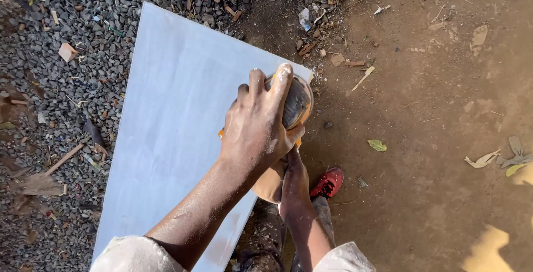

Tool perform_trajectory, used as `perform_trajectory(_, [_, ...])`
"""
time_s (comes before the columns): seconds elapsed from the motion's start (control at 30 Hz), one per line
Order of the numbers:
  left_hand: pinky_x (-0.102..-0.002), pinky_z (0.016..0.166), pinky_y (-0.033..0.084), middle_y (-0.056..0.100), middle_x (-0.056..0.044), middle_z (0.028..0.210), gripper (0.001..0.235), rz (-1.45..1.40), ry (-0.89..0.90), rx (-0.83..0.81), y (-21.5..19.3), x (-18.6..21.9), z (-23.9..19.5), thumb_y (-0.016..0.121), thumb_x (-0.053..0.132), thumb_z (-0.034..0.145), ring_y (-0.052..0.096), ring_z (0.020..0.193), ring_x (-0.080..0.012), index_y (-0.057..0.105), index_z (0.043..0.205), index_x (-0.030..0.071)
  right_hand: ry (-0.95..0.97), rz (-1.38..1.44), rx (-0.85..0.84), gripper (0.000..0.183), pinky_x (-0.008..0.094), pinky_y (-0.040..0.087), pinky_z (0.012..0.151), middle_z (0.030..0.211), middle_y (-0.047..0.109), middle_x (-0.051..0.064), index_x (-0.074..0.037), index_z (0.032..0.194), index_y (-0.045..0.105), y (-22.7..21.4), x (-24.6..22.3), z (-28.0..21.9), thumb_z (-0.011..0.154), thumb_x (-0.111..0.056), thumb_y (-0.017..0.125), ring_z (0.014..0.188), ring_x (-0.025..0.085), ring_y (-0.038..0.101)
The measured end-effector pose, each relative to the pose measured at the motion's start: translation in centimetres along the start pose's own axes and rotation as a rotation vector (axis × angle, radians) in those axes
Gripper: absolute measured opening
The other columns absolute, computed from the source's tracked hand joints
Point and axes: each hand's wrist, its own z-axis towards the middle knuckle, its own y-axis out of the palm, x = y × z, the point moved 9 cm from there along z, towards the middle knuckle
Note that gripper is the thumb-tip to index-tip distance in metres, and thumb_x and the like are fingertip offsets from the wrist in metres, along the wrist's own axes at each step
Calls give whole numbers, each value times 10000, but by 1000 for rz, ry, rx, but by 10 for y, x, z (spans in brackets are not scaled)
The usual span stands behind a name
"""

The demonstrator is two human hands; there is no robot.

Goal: The person uses an electric sander to smooth the surface of a white wooden board. They then flip the board to reveal it is a cabinet and continue sanding the edges and interior compartments.

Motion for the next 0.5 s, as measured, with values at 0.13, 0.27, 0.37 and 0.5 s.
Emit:
perform_trajectory(0.13, [-577,557,519,467,-157,1114,866,-25,-103,-50,5,-21,-11,842,390,675,564,836,-426,433,1408,180,0,14,-70,599,512,594,828,1037,799,203,-27,1084,778,-4,23,23,893,-546,549,949,368,759])
perform_trajectory(0.27, [-613,580,505,456,-167,1156,882,-87,-40,105,-13,-15,29,865,363,721,597,843,-467,400,1441,155,-87,68,-135,478,400,565,851,1100,781,143,-89,1205,740,25,-29,24,1004,-447,495,983,270,734])
perform_trajectory(0.37, [-631,607,506,432,-169,1183,924,-118,50,89,-10,13,34,923,345,688,593,867,-472,379,1415,174,-179,83,-76,507,367,517,970,1212,763,64,-164,1278,702,19,-50,-2,951,-481,479,1127,192,699])
perform_trajectory(0.5, [-524,618,534,477,-161,1223,969,-24,162,100,8,35,-17,889,391,735,573,851,-380,347,1489,114,-873,-286,-520,976,479,409,1207,1556,476,166,-29,1586,265,-19,-25,-33,948,-741,460,1472,317,453])
